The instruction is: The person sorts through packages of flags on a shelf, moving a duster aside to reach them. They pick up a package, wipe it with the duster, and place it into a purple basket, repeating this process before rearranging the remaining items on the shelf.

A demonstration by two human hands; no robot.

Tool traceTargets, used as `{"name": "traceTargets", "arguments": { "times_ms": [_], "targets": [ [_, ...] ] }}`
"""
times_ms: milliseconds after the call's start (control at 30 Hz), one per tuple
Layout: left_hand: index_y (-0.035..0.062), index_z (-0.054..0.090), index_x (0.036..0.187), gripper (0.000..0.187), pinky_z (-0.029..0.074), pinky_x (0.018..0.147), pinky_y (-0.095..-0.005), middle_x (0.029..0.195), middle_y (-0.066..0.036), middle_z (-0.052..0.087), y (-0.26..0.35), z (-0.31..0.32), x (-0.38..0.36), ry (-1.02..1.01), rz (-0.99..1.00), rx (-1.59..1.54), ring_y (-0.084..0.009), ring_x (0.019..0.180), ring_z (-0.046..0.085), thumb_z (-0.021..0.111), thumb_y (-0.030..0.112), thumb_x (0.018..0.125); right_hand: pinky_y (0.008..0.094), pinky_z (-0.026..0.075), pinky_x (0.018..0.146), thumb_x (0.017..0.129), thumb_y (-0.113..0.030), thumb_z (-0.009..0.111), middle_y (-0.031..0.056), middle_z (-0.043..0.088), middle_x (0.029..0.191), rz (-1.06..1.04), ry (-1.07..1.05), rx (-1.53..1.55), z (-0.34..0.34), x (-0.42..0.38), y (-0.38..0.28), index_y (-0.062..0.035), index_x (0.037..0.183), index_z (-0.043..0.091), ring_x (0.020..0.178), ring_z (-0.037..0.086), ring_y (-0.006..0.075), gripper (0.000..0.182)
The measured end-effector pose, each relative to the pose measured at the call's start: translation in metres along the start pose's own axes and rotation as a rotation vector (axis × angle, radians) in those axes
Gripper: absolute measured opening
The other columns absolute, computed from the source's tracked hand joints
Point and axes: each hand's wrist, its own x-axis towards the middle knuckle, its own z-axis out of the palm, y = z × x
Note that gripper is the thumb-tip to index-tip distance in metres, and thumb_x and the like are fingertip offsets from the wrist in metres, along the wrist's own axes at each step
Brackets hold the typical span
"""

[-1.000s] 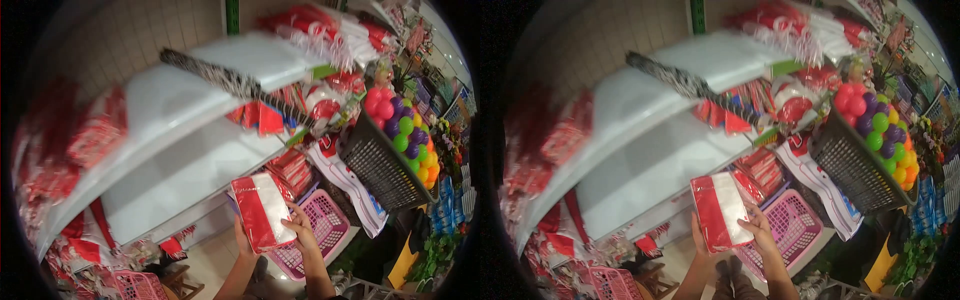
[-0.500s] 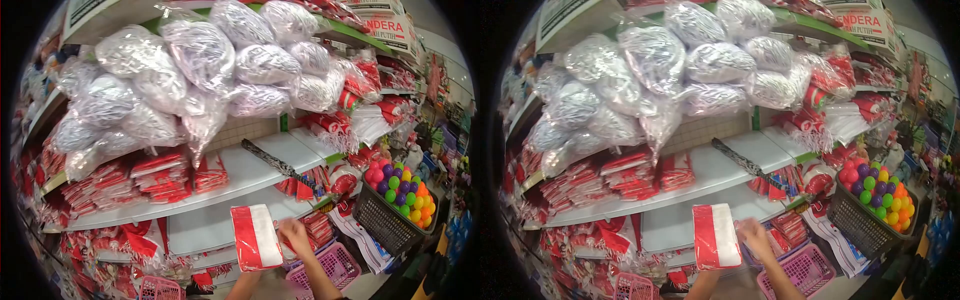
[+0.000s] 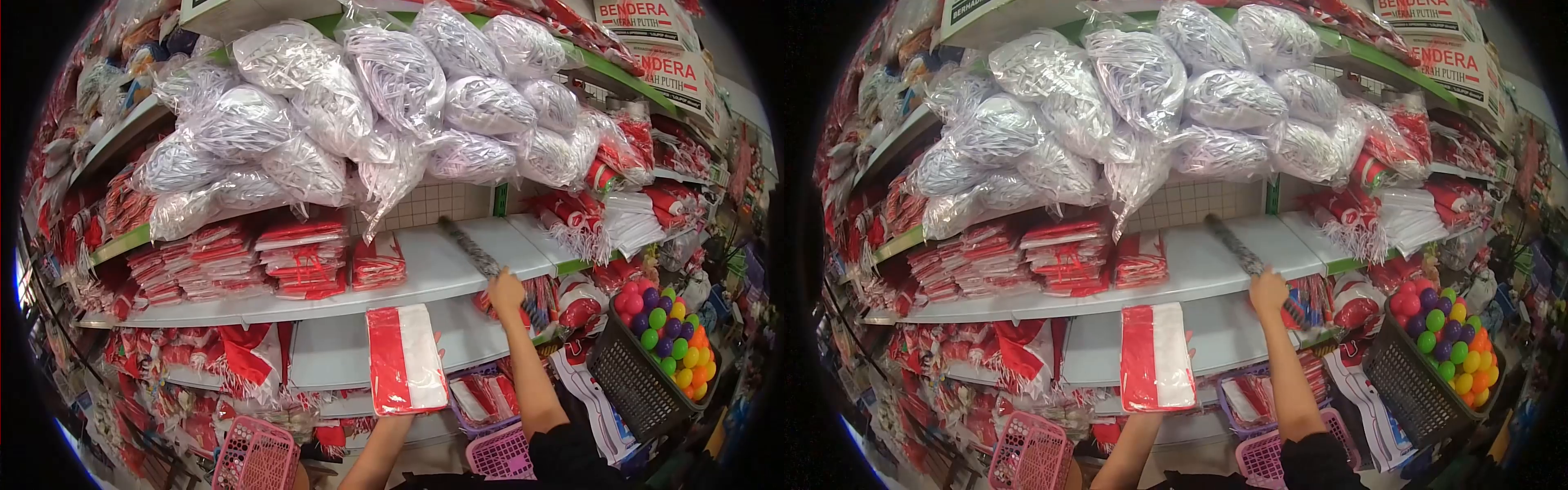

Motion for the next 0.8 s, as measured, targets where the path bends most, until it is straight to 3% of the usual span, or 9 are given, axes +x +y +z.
{"name": "traceTargets", "arguments": {
  "times_ms": [133,233,267,367,500,600,633,733,800],
  "targets": [
    [0.0117,0.025,0.144,0.065,0.023,0.109,-0.0555,0.147,-0.012,0.031,0.013,0.010,0.009,-0.002,0.044,0.177,-0.0292,0.137,0.027,0.043,0.047,0.092,0.0347,0.047,0.060,0.084,-0.036,0.058,0.0136,0.061,0.069,0.054,-0.284,0.559,-0.078,-0.049,0.052,0.0026,0.091,0.059,0.060,0.061,0.0232,0.039],
    [0.0116,0.027,0.144,0.067,0.025,0.108,-0.0579,0.146,-0.011,0.032,0.014,0.002,0.014,-0.041,0.089,0.243,-0.0285,0.135,0.030,0.042,0.050,0.091,0.0299,0.041,0.055,0.082,-0.033,0.067,0.0068,0.052,0.060,-0.172,-0.482,0.782,-0.130,-0.096,0.078,0.0019,0.084,0.061,0.055,0.049,0.0102,0.035],
    [0.0120,0.028,0.143,0.064,0.027,0.107,-0.0563,0.145,-0.012,0.033,0.012,-0.005,0.016,-0.105,0.070,0.033,-0.0280,0.133,0.033,0.042,0.049,0.092,0.0288,0.038,0.053,0.081,-0.030,0.069,0.0056,0.051,0.059,-0.220,-0.585,0.847,-0.144,-0.106,0.080,0.0015,0.082,0.062,0.055,0.045,0.0072,0.032],
    [0.0139,0.030,0.142,0.061,0.030,0.107,-0.0545,0.143,-0.011,0.036,-0.005,-0.046,0.023,-0.324,-0.049,-0.507,-0.0273,0.129,0.037,0.042,0.048,0.092,0.0289,0.038,0.051,0.080,-0.028,0.071,0.0043,0.052,0.059,-0.712,-0.831,0.703,-0.160,-0.108,0.098,0.0010,0.075,0.063,0.055,0.044,0.0064,0.030],
    [0.0155,0.028,0.143,0.063,0.027,0.108,-0.0564,0.144,-0.010,0.034,-0.008,-0.042,0.018,-0.261,-0.111,-0.442,-0.0276,0.131,0.035,0.042,0.050,0.092,0.0281,0.039,0.053,0.078,-0.027,0.073,0.0043,0.050,0.051,-0.363,-0.441,0.589,-0.170,-0.110,0.070,0.0014,0.069,0.062,0.054,0.047,0.0066,0.032],
    [0.0160,0.028,0.143,0.063,0.026,0.108,-0.0570,0.145,-0.010,0.034,-0.001,-0.022,0.015,-0.198,-0.120,-0.344,-0.0277,0.131,0.033,0.042,0.050,0.092,0.0287,0.039,0.053,0.078,-0.028,0.072,0.0062,0.051,0.050,-0.495,-0.803,0.537,-0.174,-0.112,0.062,0.0025,0.068,0.060,0.051,0.045,0.0087,0.035],
    [0.0162,0.028,0.143,0.063,0.025,0.108,-0.0572,0.145,-0.010,0.034,-0.001,-0.020,0.013,-0.192,-0.118,-0.327,-0.0277,0.132,0.033,0.042,0.050,0.092,0.0305,0.040,0.054,0.079,-0.030,0.071,0.0095,0.051,0.052,-0.631,-0.798,0.556,-0.176,-0.110,0.059,0.0043,0.069,0.059,0.052,0.046,0.0107,0.038],
    [0.0167,0.028,0.143,0.063,0.024,0.108,-0.0578,0.145,-0.009,0.033,0.005,-0.014,0.011,-0.163,-0.127,-0.288,-0.0277,0.133,0.032,0.041,0.050,0.092,0.0316,0.040,0.054,0.078,-0.031,0.072,0.0129,0.051,0.056,-0.543,-0.385,0.420,-0.172,-0.109,0.048,0.0055,0.071,0.057,0.053,0.048,0.0127,0.040],
    [0.0170,0.028,0.144,0.063,0.024,0.108,-0.0583,0.145,-0.009,0.033,0.008,-0.013,0.009,-0.145,-0.127,-0.268,-0.0277,0.133,0.031,0.041,0.050,0.092,0.0326,0.040,0.055,0.080,-0.032,0.070,0.0153,0.050,0.058,-0.530,-0.649,0.565,-0.163,-0.110,0.053,0.0052,0.072,0.057,0.053,0.046,0.0156,0.040]
  ]
}}
